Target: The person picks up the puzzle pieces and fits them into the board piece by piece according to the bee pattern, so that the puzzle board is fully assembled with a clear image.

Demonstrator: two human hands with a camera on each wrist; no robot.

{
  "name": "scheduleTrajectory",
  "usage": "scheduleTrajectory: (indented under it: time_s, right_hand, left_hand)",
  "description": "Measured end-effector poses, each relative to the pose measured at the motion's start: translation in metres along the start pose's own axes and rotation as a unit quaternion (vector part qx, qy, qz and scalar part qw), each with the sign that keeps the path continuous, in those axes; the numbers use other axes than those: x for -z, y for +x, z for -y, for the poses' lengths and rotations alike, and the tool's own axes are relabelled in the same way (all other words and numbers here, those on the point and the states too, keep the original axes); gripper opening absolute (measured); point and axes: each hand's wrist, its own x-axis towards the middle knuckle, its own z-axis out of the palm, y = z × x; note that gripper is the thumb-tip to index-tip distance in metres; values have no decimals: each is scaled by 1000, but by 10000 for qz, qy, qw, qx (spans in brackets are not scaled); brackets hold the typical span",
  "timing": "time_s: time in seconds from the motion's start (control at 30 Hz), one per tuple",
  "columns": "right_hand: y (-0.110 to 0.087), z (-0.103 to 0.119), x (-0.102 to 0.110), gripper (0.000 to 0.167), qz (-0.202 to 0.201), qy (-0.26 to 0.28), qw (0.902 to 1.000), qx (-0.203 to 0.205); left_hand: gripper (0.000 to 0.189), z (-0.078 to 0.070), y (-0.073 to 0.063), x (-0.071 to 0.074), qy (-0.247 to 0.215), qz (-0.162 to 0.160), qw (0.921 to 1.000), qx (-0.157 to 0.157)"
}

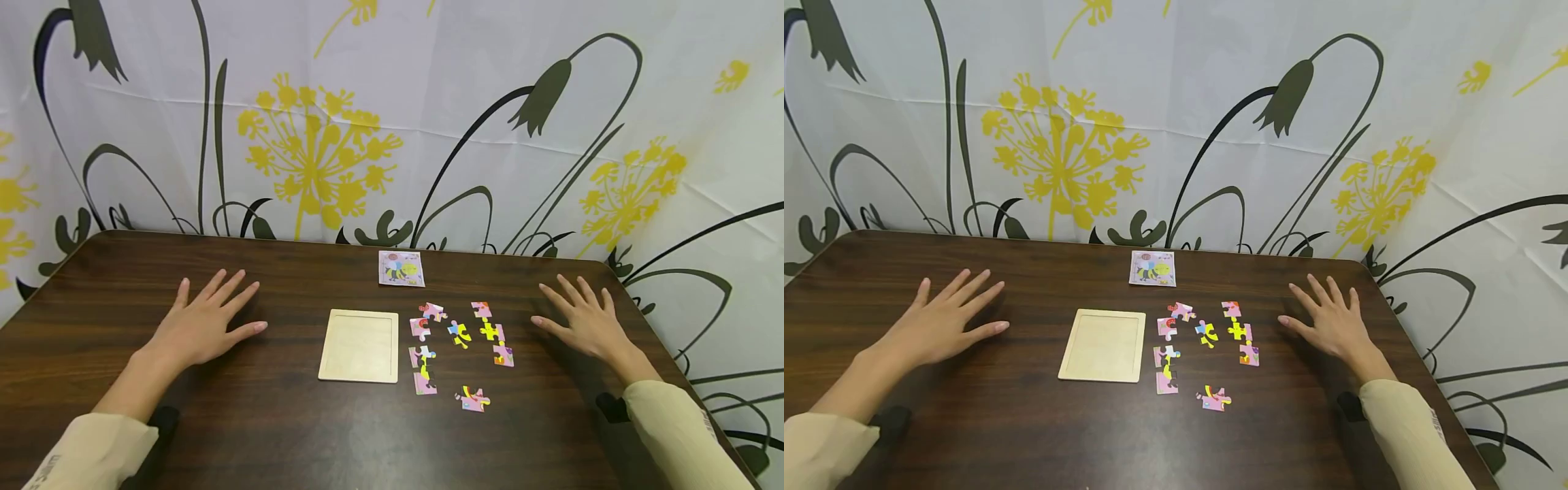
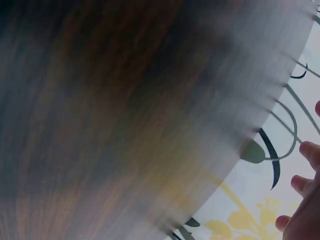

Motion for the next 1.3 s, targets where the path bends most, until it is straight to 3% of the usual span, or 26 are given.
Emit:
scheduleTrajectory:
  time_s: [0.2, 0.33, 0.73, 1.03, 1.3]
  right_hand:
    - [3, 10, 3, 74, 30, 63, 9999, 138]
    - [8, 25, 8, 76, 63, 200, 9992, 342]
    - [25, 83, 9, 70, 301, 910, 9892, 1108]
    - [32, 116, 10, 62, 584, 1123, 9811, 1462]
    - [44, 133, 13, 47, 827, 1408, 9729, 1636]
  left_hand:
    - [81, -15, 8, -2, -751, -134, 9927, -931]
    - [75, -31, 15, -4, -1166, 9, 9851, -1266]
    - [66, -68, 26, -7, -1414, 574, 9739, -1678]
    - [55, -75, 30, -11, -1444, 268, 9730, -1783]
    - [61, -76, 31, -14, -1509, 667, 9701, -1780]
